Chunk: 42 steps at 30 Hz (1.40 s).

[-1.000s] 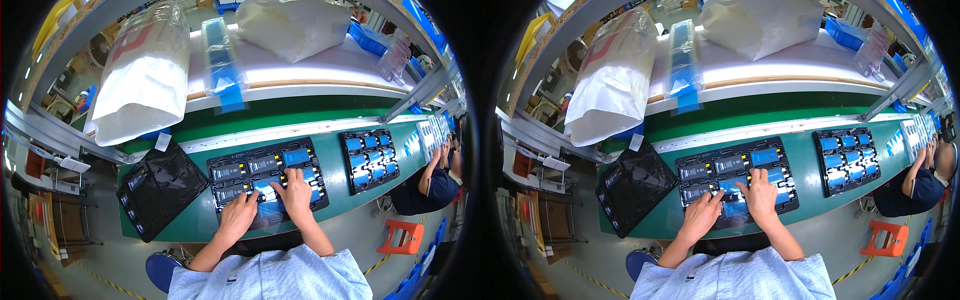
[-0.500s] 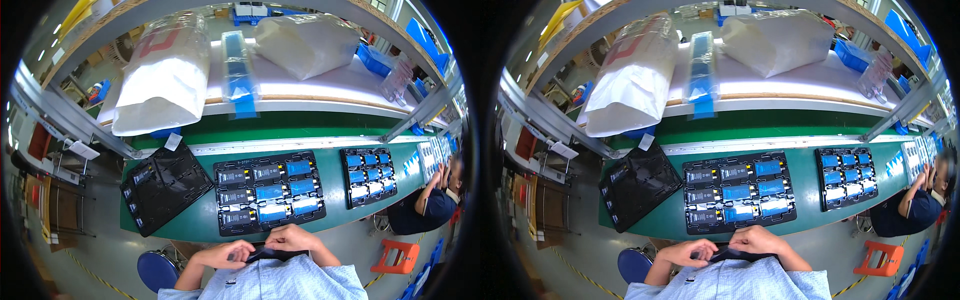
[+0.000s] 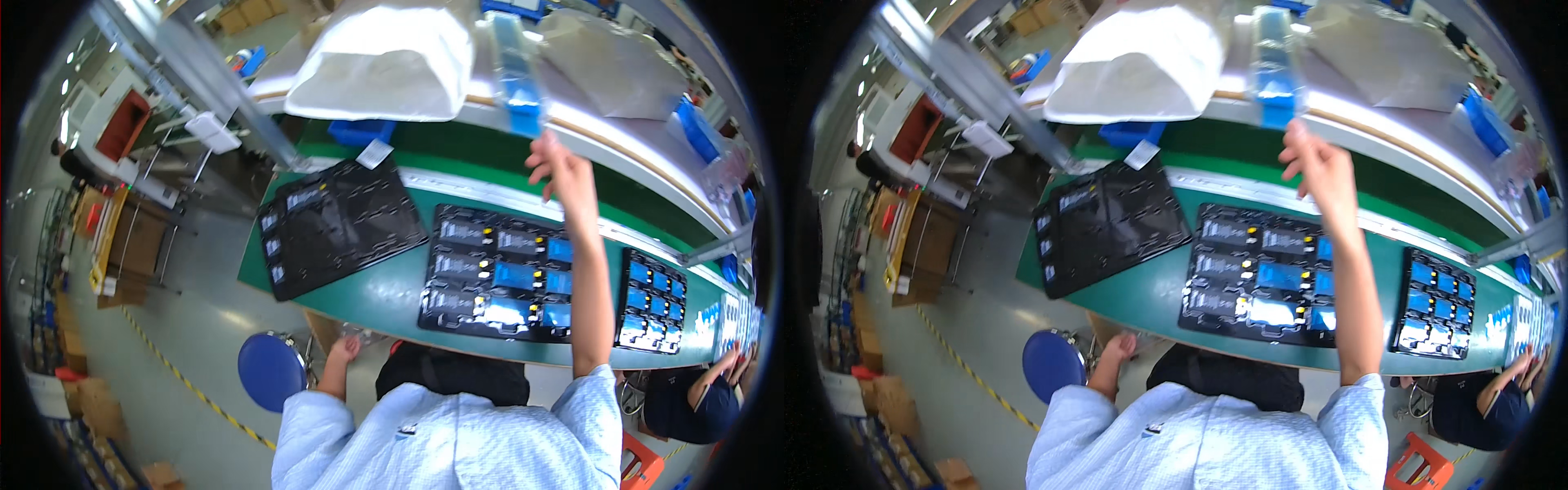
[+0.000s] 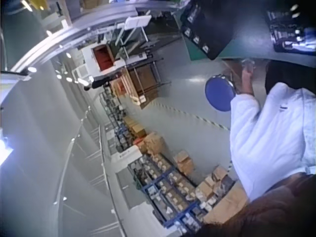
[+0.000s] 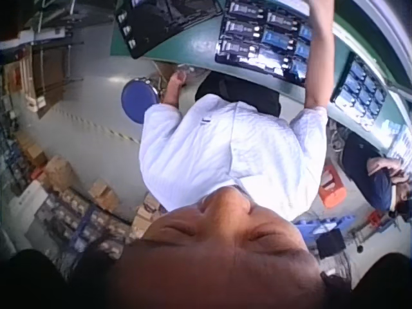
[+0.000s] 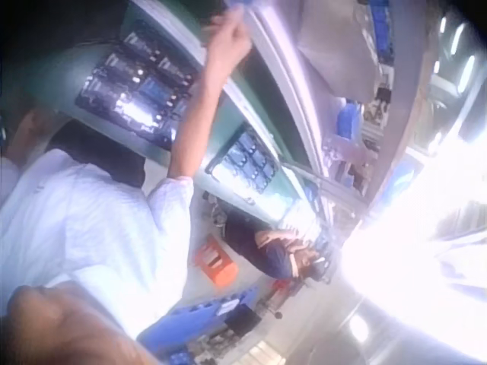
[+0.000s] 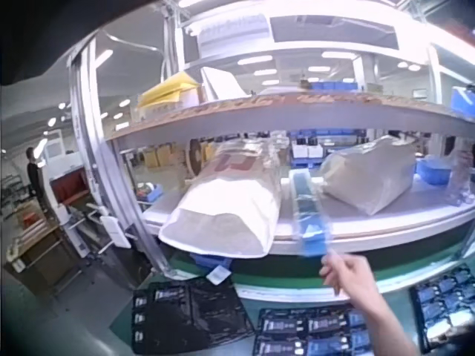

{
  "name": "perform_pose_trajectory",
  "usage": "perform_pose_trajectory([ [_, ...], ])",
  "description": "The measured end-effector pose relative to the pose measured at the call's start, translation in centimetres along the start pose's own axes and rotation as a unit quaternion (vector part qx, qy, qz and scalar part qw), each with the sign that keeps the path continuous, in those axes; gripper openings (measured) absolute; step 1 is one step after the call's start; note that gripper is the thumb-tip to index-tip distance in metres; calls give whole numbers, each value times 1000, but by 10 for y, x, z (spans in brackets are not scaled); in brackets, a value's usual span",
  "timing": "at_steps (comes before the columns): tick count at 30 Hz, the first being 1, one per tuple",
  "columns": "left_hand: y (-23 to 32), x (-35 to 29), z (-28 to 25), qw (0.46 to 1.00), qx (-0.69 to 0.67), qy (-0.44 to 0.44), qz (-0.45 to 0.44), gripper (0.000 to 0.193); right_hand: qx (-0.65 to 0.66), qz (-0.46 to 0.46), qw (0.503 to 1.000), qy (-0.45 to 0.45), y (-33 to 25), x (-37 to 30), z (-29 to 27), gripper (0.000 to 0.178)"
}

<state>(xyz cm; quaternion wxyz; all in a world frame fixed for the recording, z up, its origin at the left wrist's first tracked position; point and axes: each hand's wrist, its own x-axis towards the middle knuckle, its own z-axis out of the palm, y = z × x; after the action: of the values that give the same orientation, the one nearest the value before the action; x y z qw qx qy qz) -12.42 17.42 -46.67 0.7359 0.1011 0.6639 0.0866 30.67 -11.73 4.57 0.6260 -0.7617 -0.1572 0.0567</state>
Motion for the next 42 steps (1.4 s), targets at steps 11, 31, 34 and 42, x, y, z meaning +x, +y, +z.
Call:
perform_pose_trajectory([
  [11, 26, -50, 42, 946, 275, 68, 159, 60, 139, -13, 990, -8, 14, 17, 22, 26],
  [31, 3, -492, 436, 269, 297, -309, 862, 23, -240, -256, 914, 202, -12, 32, 4, 31],
  [34, 5, -482, 460, 215, 303, -213, 903, 31, -250, -179, 935, 174, -31, 29, -4, 41],
  [42, -3, -492, 457, 228, 295, -205, 905, 24, -235, -280, 930, 33, -9, 93, -22, 23],
])
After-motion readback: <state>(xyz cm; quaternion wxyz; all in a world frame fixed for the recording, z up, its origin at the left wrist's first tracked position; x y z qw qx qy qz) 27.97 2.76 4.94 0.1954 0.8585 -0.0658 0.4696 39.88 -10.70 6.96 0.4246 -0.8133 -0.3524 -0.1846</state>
